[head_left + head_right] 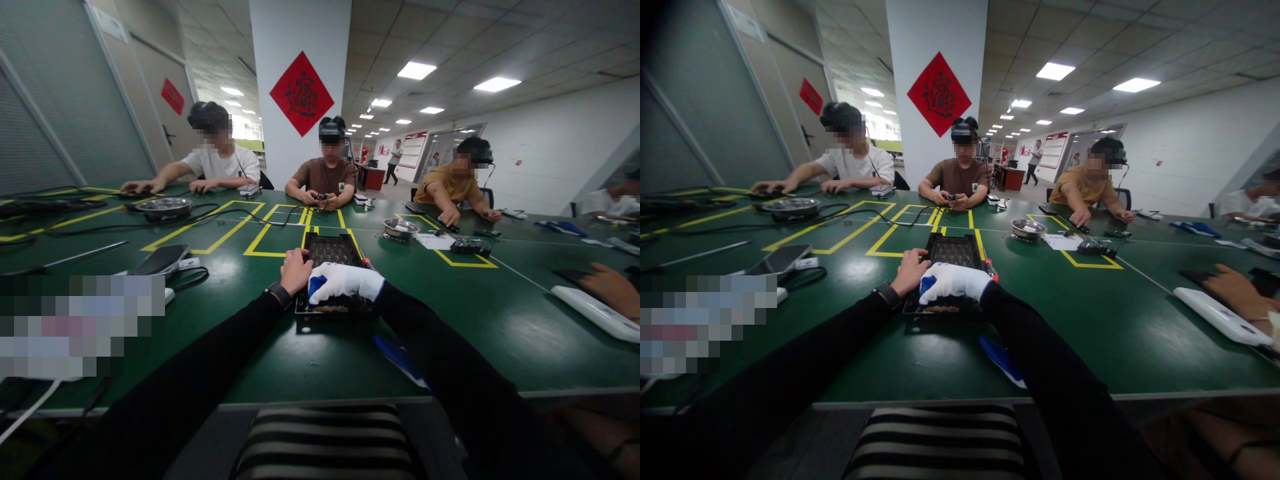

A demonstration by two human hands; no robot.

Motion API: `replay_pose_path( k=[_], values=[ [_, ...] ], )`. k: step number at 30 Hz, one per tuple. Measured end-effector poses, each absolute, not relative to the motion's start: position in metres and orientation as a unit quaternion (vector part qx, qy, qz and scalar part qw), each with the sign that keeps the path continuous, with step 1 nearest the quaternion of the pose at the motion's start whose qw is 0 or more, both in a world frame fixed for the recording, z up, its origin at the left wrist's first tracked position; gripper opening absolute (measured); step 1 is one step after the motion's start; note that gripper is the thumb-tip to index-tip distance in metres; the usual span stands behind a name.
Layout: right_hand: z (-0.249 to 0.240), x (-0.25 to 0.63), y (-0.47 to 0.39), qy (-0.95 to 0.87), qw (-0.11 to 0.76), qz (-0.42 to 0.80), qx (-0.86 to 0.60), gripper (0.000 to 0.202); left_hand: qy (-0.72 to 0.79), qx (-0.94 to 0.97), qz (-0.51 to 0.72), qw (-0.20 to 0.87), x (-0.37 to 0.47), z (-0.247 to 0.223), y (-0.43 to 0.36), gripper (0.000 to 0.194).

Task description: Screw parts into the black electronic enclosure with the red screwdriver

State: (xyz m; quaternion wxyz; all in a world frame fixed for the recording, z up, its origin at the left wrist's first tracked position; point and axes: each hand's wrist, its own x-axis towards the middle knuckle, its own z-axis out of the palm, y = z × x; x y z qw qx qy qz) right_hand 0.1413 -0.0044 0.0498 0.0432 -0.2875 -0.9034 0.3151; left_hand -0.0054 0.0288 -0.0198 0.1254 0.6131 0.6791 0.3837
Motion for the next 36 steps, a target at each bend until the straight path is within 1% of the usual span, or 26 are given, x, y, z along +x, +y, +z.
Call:
replay_pose_path(
  k=[5, 7, 9, 10, 12, 14, 15, 16, 19, 22, 27, 32, 36],
  values=[
    [0.049, 0.143, 0.001, -0.905, 0.052, 0.326, -0.269, 0.028, 0.676, 0.617, 0.384, 0.124, -0.005, -0.019, 0.027, 0.031],
    [0.055, 0.146, 0.008, -0.913, 0.078, 0.293, -0.272, 0.032, 0.675, 0.618, 0.383, 0.125, -0.005, -0.019, 0.027, 0.032],
    [0.063, 0.155, 0.016, -0.915, 0.125, 0.201, -0.326, 0.039, 0.672, 0.62, 0.386, 0.125, -0.006, -0.019, 0.028, 0.032],
    [0.067, 0.162, 0.021, -0.903, 0.148, 0.135, -0.379, 0.041, 0.669, 0.621, 0.388, 0.123, -0.006, -0.019, 0.028, 0.032],
    [0.072, 0.179, 0.031, -0.828, 0.183, -0.007, -0.53, 0.041, 0.667, 0.621, 0.393, 0.122, -0.006, -0.019, 0.029, 0.032],
    [0.07, 0.198, 0.04, -0.737, 0.145, -0.079, -0.656, 0.039, 0.668, 0.62, 0.393, 0.123, -0.007, -0.02, 0.029, 0.032],
    [0.066, 0.206, 0.044, -0.713, 0.106, -0.073, -0.689, 0.039, 0.668, 0.619, 0.393, 0.124, -0.007, -0.02, 0.03, 0.032],
    [0.061, 0.213, 0.048, -0.699, 0.055, -0.04, -0.712, 0.041, 0.668, 0.619, 0.394, 0.124, -0.007, -0.02, 0.03, 0.032],
    [0.045, 0.224, 0.056, -0.692, 0.001, 0.014, -0.722, 0.039, 0.667, 0.619, 0.396, 0.123, -0.007, -0.02, 0.029, 0.032],
    [0.036, 0.223, 0.064, -0.689, -0.009, 0.029, -0.724, 0.042, 0.667, 0.618, 0.397, 0.123, -0.007, -0.02, 0.029, 0.032],
    [0.034, 0.22, 0.069, -0.673, -0.024, 0.037, -0.738, 0.051, 0.668, 0.619, 0.392, 0.128, -0.007, -0.02, 0.028, 0.032],
    [0.028, 0.219, 0.062, -0.657, -0.027, 0.029, -0.753, 0.039, 0.666, 0.623, 0.392, 0.12, -0.007, -0.021, 0.029, 0.033],
    [0.019, 0.221, 0.047, -0.657, 0.0, -0.001, -0.753, 0.036, 0.672, 0.621, 0.386, 0.118, -0.007, -0.021, 0.029, 0.032]
  ],
)
